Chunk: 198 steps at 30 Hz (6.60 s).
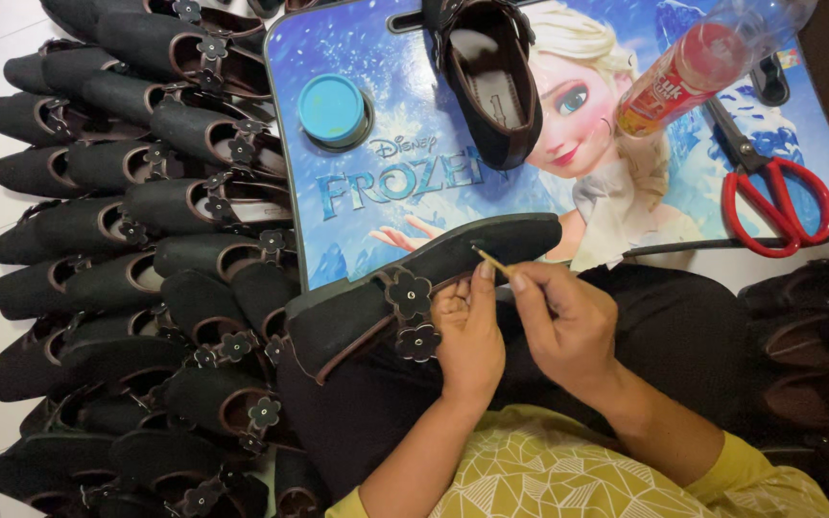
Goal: The person sits on the floor among piles of black shoes and cleans the soles of shoes one at a time. They hold each shoe, scrape the sole edge with a small wooden stick, wipe the sole with a tissue, and set the finished shoe onto a pile beside them.
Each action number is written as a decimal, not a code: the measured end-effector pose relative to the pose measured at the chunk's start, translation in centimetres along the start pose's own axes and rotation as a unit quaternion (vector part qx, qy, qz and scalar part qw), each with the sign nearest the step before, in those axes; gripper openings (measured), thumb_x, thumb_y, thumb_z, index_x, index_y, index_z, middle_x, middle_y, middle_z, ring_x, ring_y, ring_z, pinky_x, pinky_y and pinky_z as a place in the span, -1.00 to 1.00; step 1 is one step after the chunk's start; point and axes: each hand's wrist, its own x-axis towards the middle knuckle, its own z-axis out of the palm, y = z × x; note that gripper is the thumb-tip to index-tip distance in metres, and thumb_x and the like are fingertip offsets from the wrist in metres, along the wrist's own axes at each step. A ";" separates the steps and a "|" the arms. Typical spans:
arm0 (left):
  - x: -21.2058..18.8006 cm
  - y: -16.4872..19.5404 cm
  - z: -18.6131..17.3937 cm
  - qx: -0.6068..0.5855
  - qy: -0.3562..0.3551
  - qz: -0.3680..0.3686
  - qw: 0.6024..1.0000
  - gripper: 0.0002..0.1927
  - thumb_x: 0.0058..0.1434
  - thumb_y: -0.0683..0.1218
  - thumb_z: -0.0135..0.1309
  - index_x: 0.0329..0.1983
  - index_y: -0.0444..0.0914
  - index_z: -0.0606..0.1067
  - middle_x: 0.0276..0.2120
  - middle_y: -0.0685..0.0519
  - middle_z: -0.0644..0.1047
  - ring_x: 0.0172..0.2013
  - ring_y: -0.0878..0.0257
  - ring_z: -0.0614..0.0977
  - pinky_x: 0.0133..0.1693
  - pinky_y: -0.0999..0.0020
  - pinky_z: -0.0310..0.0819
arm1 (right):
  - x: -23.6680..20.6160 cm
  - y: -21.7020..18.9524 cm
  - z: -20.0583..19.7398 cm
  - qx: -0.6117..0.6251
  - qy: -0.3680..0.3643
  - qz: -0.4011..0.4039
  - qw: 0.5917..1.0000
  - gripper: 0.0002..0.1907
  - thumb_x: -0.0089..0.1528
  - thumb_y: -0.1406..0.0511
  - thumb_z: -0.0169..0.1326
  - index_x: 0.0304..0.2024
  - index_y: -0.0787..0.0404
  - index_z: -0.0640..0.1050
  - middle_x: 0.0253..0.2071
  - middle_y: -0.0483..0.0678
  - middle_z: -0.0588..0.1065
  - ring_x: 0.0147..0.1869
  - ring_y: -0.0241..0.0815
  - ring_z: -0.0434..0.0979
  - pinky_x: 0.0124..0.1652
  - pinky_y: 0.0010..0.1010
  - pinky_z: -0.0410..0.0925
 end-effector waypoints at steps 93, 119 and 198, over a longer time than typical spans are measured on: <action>-0.1 -0.6 -0.4 -0.007 -0.010 -0.032 0.999 -0.86 0.48 -0.21 0.01 -0.04 -0.39 0.53 -0.12 0.04 0.60 -0.09 0.39 0.55 -0.03 0.43 0.43 | 0.5 -0.2 0.4 0.004 0.015 -0.028 0.999 -0.93 0.33 0.42 0.17 -0.15 0.35 0.58 -0.55 -0.09 0.45 -0.55 -0.35 0.39 -0.49 -0.48 0.24; -0.2 -1.6 -0.6 0.007 0.030 -0.028 0.999 -0.90 0.46 -0.21 0.05 -0.07 -0.37 0.50 -0.12 0.04 0.60 -0.11 0.40 0.56 -0.05 0.45 0.44 | 0.2 0.6 0.7 -0.027 0.053 -0.023 0.998 -0.90 0.31 0.42 0.23 -0.14 0.31 0.61 -0.53 -0.06 0.45 -0.55 -0.28 0.39 -0.47 -0.43 0.25; 0.2 0.2 0.2 0.009 0.016 0.067 0.998 -0.09 0.35 -0.28 0.04 0.58 -0.01 -0.20 0.34 0.26 0.30 0.12 0.38 0.48 0.18 0.42 0.36 | 0.5 1.2 -0.2 -0.018 -0.023 -0.005 1.000 -0.85 0.41 0.36 0.03 -0.23 0.29 0.54 -0.38 0.08 0.55 -0.37 0.00 0.61 -0.37 -0.30 0.38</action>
